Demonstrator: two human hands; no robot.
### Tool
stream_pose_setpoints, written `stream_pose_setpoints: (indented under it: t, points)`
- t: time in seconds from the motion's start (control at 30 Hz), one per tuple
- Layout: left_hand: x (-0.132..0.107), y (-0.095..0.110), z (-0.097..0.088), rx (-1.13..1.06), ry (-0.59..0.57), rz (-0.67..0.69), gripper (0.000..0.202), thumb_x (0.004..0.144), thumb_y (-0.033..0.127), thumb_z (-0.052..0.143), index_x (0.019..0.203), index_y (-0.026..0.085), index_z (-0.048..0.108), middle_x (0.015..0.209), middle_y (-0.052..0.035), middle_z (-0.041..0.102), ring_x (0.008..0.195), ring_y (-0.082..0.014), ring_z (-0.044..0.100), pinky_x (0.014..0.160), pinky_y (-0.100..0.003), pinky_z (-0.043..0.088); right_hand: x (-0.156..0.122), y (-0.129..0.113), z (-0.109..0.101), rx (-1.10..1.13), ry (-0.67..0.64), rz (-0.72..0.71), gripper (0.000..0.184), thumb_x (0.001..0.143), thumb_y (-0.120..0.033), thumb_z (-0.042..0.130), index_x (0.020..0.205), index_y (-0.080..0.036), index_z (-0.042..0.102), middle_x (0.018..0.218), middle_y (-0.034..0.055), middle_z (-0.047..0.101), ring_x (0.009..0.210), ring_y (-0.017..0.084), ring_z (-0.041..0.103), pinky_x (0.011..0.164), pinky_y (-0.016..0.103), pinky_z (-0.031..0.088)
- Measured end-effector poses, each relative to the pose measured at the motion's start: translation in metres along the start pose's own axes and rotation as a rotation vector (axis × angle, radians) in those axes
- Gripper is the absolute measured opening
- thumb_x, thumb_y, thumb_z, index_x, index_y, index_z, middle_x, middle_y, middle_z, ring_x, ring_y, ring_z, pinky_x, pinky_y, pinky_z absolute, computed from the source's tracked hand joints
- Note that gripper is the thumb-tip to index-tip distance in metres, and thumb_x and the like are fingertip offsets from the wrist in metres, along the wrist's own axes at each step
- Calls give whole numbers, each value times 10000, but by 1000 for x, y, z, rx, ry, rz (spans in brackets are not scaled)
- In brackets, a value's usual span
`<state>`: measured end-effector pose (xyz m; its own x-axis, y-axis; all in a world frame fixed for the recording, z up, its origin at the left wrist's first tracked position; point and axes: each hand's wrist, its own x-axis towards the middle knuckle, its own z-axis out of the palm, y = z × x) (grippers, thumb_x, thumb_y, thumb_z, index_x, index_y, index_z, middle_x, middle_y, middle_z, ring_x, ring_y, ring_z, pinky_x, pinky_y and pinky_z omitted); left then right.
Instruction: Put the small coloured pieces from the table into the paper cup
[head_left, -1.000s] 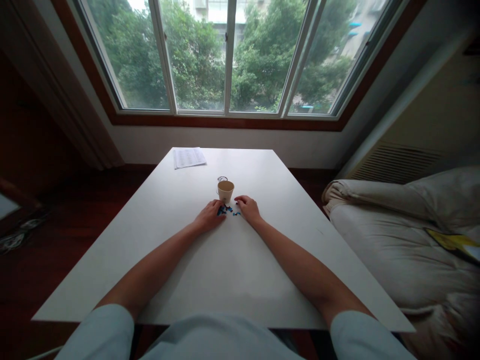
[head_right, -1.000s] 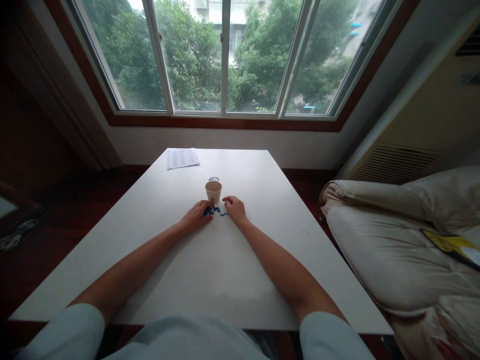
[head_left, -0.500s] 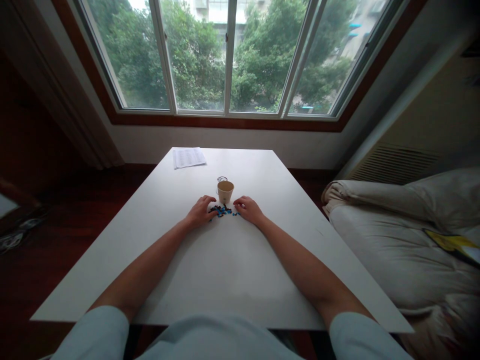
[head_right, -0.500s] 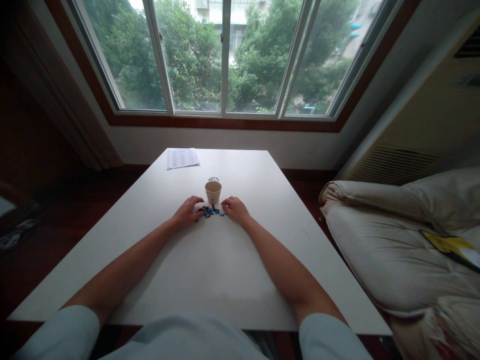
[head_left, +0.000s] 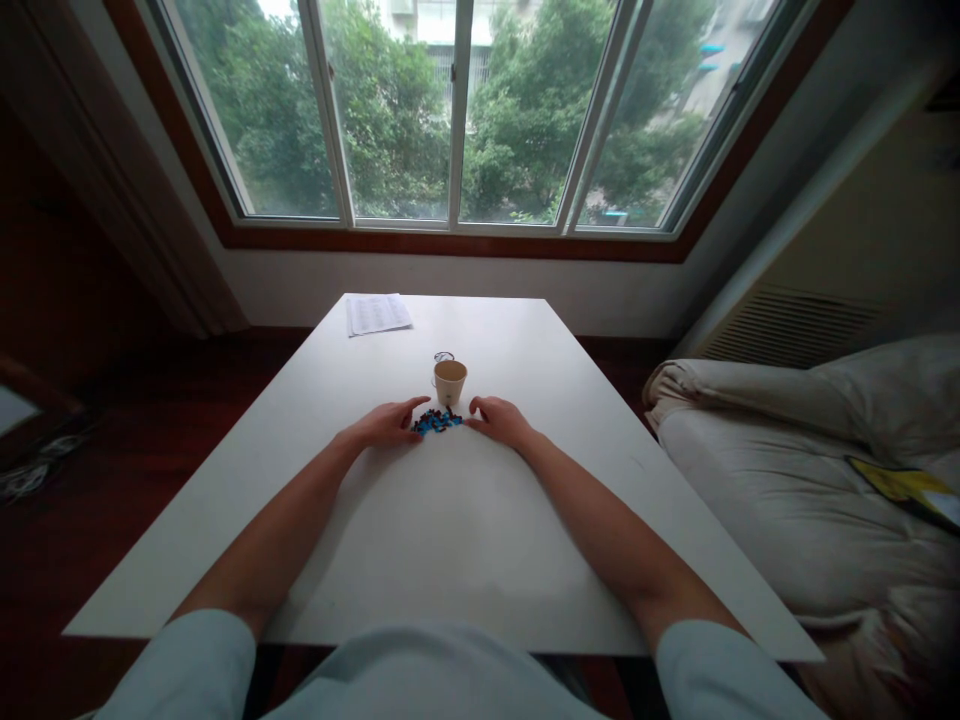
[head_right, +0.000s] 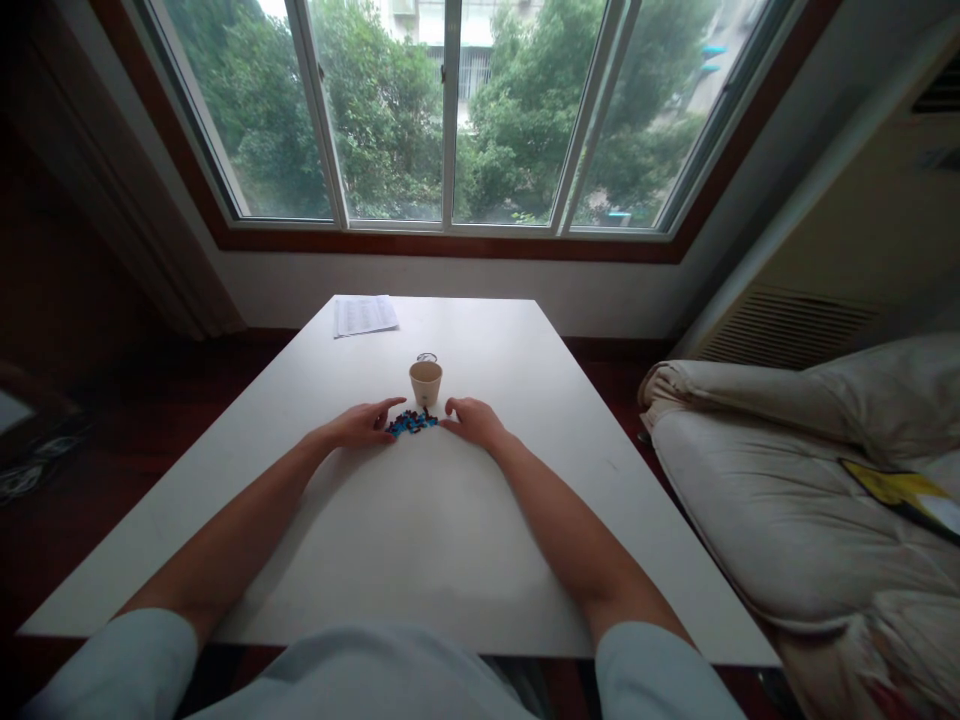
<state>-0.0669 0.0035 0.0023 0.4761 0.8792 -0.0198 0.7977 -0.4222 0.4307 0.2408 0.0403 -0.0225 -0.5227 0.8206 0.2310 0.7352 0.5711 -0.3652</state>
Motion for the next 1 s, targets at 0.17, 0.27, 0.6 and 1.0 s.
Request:
stream_pose_setpoints:
  t: [0.17,0.27,0.6,1.0]
  points:
    - [4,-1,11,3,92,-31,634,815,426,604,1427,308,489,767,26,623,691,-142,577,657,-241,400,5,-3,10,24,59,17,144,892,-306,614,998,-243,687,741,-14,626,697,137,530,668,233,345]
    - [8,2,19,6,168,-52,523,844,398,592,1358,301,565,803,11,645,719,-146,584,689,-248,424,6,-2,11,79,102,15,161,899,-237,553,971,-230,697,807,2,662,735,141,555,706,235,375]
    - [16,7,30,-38,348,4,308,892,325,548,1170,257,661,952,-28,625,732,-136,578,732,-271,465,1,-1,7,210,55,-79,279,720,-72,515,946,-192,626,947,31,594,801,158,531,753,257,424]
    - [9,-24,16,124,317,-104,249,867,410,552,790,194,648,775,-37,616,731,-172,532,670,-285,372,4,2,20,-82,142,8,96,865,-148,548,927,-195,604,902,45,583,876,181,495,783,267,378]
